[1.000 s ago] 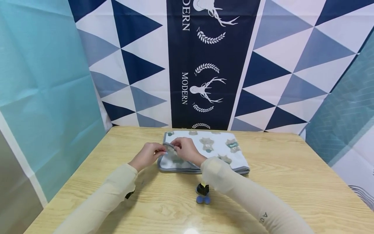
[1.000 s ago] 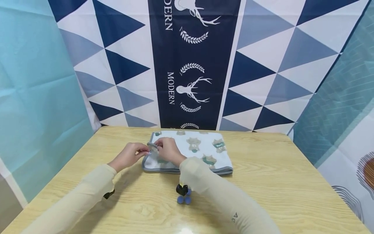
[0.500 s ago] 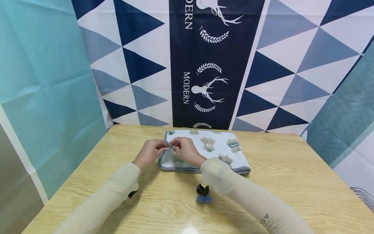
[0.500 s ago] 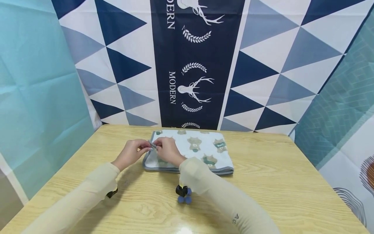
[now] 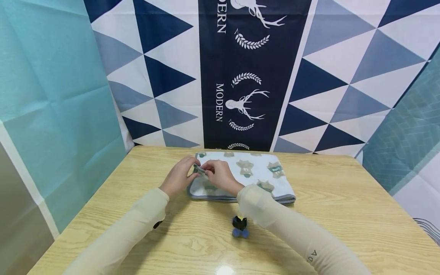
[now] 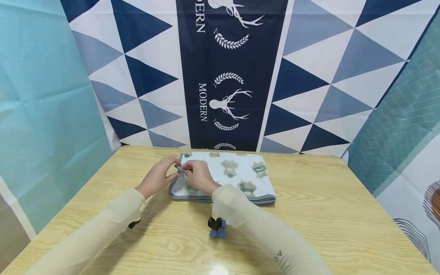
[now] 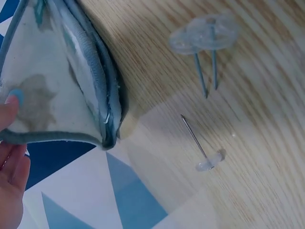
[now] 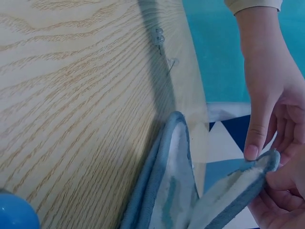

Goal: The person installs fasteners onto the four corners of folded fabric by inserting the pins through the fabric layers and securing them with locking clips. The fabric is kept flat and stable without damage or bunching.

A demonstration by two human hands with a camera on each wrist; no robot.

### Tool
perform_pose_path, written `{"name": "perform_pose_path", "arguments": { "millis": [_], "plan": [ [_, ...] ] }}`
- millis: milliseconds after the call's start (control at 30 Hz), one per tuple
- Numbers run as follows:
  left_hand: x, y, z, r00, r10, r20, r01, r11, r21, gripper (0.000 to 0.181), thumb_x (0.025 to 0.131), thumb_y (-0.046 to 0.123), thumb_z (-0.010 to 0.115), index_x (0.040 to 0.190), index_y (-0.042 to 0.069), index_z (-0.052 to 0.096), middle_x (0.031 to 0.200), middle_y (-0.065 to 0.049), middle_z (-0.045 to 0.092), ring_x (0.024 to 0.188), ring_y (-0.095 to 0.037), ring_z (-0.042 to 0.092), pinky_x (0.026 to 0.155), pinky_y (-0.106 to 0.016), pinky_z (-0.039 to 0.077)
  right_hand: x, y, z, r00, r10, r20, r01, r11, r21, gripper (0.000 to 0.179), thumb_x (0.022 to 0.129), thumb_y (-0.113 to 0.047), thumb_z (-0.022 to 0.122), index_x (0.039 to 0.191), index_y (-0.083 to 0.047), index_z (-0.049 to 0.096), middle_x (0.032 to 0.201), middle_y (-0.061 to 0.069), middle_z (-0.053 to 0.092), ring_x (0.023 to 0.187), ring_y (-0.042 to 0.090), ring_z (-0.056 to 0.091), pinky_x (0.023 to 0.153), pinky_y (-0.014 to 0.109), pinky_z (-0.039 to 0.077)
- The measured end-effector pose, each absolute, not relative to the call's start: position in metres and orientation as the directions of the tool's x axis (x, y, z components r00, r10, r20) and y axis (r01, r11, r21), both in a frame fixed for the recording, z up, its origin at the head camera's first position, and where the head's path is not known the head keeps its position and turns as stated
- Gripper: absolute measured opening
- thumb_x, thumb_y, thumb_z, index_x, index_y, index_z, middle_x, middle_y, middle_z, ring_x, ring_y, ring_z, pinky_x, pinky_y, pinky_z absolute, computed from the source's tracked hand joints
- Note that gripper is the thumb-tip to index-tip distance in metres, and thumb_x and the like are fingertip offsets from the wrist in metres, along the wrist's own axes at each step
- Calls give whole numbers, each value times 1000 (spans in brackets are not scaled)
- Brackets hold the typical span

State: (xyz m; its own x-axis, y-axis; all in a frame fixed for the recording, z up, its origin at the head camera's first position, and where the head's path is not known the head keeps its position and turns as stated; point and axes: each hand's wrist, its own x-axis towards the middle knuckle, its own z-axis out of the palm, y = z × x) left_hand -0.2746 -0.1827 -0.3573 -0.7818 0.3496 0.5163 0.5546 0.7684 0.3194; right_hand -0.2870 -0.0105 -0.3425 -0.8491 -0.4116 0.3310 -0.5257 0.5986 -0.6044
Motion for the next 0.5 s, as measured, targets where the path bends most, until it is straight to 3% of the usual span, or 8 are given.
{"name": "perform_pose_path", "arguments": {
  "millis": [267,500],
  "plan": [
    [-279,-178,-358,-791,356,497,545,779,310,15,85,8,72,97,8,62,96,-8,68,90,-20,63,80,-36,54,-288,-9,-344,-839,-389,380,-544,570,-616,18,87,4,62,94,-8,74,87,6,75,71,11,64,62,18,48],
    [-281,-175,-362,-748,374,549,570,785,242,12,83,1,71,92,6,65,90,-7,69,84,-19,64,78,-36,54,-285,-3,-348,-838,-407,365,-543,551,-634,15,87,1,63,94,-8,73,89,6,75,76,14,68,65,19,52]
  ]
}}
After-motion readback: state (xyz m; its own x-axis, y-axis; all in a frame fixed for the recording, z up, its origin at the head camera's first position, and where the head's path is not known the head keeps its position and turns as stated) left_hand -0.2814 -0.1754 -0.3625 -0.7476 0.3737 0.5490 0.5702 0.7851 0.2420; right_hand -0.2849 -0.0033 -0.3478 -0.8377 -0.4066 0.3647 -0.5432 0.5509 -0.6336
